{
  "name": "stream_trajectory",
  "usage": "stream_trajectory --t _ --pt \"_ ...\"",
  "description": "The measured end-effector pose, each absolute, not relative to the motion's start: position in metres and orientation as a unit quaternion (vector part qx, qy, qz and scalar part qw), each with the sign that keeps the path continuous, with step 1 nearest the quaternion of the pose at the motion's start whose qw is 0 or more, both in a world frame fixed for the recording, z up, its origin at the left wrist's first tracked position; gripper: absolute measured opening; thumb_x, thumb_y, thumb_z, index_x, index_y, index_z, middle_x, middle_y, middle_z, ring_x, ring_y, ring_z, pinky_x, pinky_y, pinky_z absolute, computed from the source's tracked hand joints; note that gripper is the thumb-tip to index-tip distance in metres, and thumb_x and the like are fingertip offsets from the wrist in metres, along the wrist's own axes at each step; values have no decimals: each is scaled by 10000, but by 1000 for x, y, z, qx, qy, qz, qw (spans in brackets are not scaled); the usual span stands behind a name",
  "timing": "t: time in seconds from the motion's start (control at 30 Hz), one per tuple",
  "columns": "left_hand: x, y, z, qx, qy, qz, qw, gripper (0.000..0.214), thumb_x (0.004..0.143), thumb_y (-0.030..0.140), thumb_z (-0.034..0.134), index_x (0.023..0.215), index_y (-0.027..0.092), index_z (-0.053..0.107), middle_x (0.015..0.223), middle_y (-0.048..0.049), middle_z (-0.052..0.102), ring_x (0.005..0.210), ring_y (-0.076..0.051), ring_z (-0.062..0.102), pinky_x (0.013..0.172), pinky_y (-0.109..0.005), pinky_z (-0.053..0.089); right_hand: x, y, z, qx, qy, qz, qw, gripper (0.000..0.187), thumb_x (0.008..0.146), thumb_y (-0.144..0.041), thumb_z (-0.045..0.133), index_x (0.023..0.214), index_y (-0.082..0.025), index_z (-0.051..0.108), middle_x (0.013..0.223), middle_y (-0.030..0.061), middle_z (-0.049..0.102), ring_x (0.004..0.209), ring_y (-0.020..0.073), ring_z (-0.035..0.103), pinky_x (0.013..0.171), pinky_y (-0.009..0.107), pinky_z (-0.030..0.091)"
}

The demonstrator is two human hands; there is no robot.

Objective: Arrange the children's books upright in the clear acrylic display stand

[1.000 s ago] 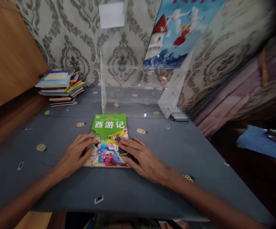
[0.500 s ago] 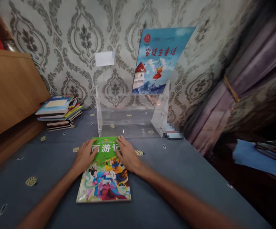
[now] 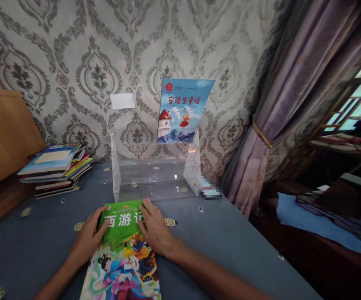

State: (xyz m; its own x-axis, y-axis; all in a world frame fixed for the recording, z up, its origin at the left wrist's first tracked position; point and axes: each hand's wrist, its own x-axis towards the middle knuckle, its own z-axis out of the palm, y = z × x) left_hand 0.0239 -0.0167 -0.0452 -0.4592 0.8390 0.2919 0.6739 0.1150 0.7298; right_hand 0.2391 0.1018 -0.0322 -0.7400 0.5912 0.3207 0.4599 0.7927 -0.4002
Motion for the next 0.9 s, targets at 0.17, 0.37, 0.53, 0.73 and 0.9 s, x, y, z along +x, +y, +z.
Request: stream_trajectory --t 0.17,0.37,0.53,0.73,0.9 --pt "25 -19 -32 478 713 489 158 525 822 607 588 1196 243 641 1256 -88 691 1187 -317 627 1044 -454 483 240 101 -30 -282 -922 145 223 457 951 -214 511 1375 -52 563 1502 236 475 1455 343 380 1163 522 394" --pt "26 -21 -20 409 671 561 262 595 700 631 734 1124 221 658 1293 -123 671 1303 -343 556 1147 -475 401 241 103 -34 -278 -920 148 233 439 943 -214 526 1364 -97 570 1513 214 471 1465 318 370 1164 507 395" --pt "31 -21 -20 278 647 633 321 750 659 522 806 1296 228 542 1357 -130 636 1256 -315 606 999 -399 540 241 103 -34 -281 -918 156 231 451 946 -217 530 1367 -59 564 1510 233 467 1463 325 373 1177 499 383" --pt "45 -19 -7 133 622 642 428 302 791 195 724 1080 151 649 1030 -103 764 972 -252 742 788 -307 621 242 102 -29 -273 -921 160 228 448 956 -234 522 1366 -61 573 1504 217 482 1463 316 375 1182 480 381" --pt "53 -19 1 86 626 638 440 254 837 143 699 1087 161 663 1020 -101 770 937 -247 753 809 -340 631 244 102 -29 -271 -917 196 219 472 960 -228 507 1387 -31 549 1529 241 437 1477 322 346 1192 470 369"
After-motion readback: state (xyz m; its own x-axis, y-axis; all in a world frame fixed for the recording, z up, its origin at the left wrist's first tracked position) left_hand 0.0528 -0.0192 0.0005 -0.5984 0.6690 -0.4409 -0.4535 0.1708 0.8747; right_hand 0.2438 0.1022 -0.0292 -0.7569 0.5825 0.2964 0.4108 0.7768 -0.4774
